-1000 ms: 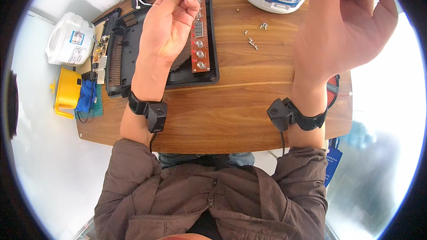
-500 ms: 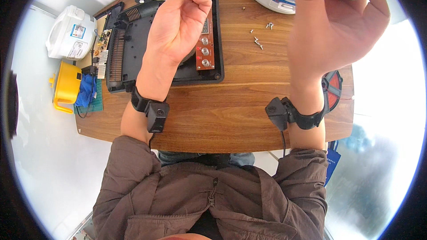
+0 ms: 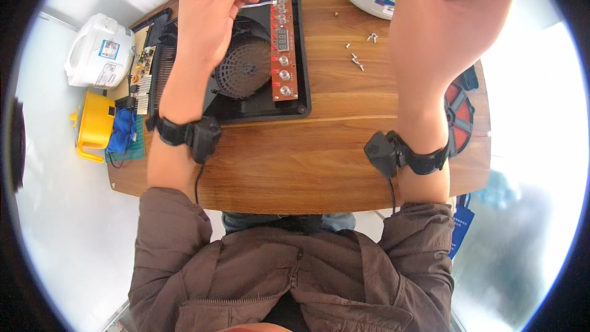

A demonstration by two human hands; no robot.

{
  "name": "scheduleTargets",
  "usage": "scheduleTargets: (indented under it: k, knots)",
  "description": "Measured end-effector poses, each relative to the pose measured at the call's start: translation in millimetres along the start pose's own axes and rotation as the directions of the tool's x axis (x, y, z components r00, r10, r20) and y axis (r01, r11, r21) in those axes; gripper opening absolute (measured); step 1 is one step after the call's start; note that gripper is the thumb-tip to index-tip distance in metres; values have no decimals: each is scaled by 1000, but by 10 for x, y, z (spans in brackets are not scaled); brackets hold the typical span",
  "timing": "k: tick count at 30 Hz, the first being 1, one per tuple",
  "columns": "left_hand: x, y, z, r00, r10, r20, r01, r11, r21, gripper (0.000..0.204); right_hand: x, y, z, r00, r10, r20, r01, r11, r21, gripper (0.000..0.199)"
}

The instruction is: The person assembles an electronic device on a wooden table, using a screwdriver to fasten screws into a circuit board and securing a fan and heatsink inside a black plastic housing. The person handles screws, a circuit board, a fan, and a heatsink, placing components into the housing and tightening them.

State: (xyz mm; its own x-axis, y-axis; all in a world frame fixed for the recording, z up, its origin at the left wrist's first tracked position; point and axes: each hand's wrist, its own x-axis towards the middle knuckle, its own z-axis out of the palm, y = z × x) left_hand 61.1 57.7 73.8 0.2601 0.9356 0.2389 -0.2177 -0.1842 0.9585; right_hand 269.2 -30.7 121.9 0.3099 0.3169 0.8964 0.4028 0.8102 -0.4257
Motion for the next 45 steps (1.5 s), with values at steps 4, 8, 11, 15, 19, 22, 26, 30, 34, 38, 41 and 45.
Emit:
scheduleTargets:
  k: [4, 8, 11, 15, 19, 22, 26, 30, 34, 38, 41, 45]
  knots:
    - [272, 45, -171, 982, 59, 179, -122, 923, 366, 12, 165, 157, 310, 998, 37, -59, -36, 999, 8, 36]
    - [483, -34, -139, 934, 86, 346, -318, 636, 703, 11, 211, 376, 441, 988, 97, 119, -103, 994, 47, 37]
    - [702, -441, -342, 772, 271, 575, -635, 369, 678, 17, 197, 351, 542, 938, 278, 206, -264, 960, -92, 38]
    - [901, -702, -371, 705, 285, 649, -709, 267, 653, 16, 204, 444, 601, 900, 345, 264, -257, 913, -316, 40]
    - [942, -786, -323, 735, 216, 642, -675, 318, 666, 16, 160, 678, 606, 886, 349, 306, -260, 919, -297, 40]
    - [961, -884, -324, 748, 201, 633, -659, 337, 672, 17, 150, 710, 620, 874, 362, 324, -266, 915, -304, 40]
    - [967, -803, -313, 752, 55, 657, -639, 307, 705, 17, 120, 780, 629, 856, 397, 331, -302, 904, -303, 40]
    - [960, -828, -338, 766, 34, 642, -612, 348, 711, 19, 40, 1042, 688, 943, 143, 301, -41, 946, -321, 40]
    - [969, -862, -364, 770, 37, 637, -603, 370, 707, 20, 25, 948, 665, 931, 161, 326, -39, 935, -352, 40]
    - [929, -857, -348, 785, 85, 614, -586, 422, 691, 21, 108, 730, 680, 833, 419, 362, -306, 893, -329, 41]
    - [957, -898, -339, 781, 90, 618, -591, 426, 685, 21, 61, 842, 669, 887, 276, 370, -176, 943, -283, 41]
    - [969, -981, -393, 788, 92, 609, -583, 428, 690, 22, 56, 789, 690, 869, 268, 416, -163, 949, -271, 41]
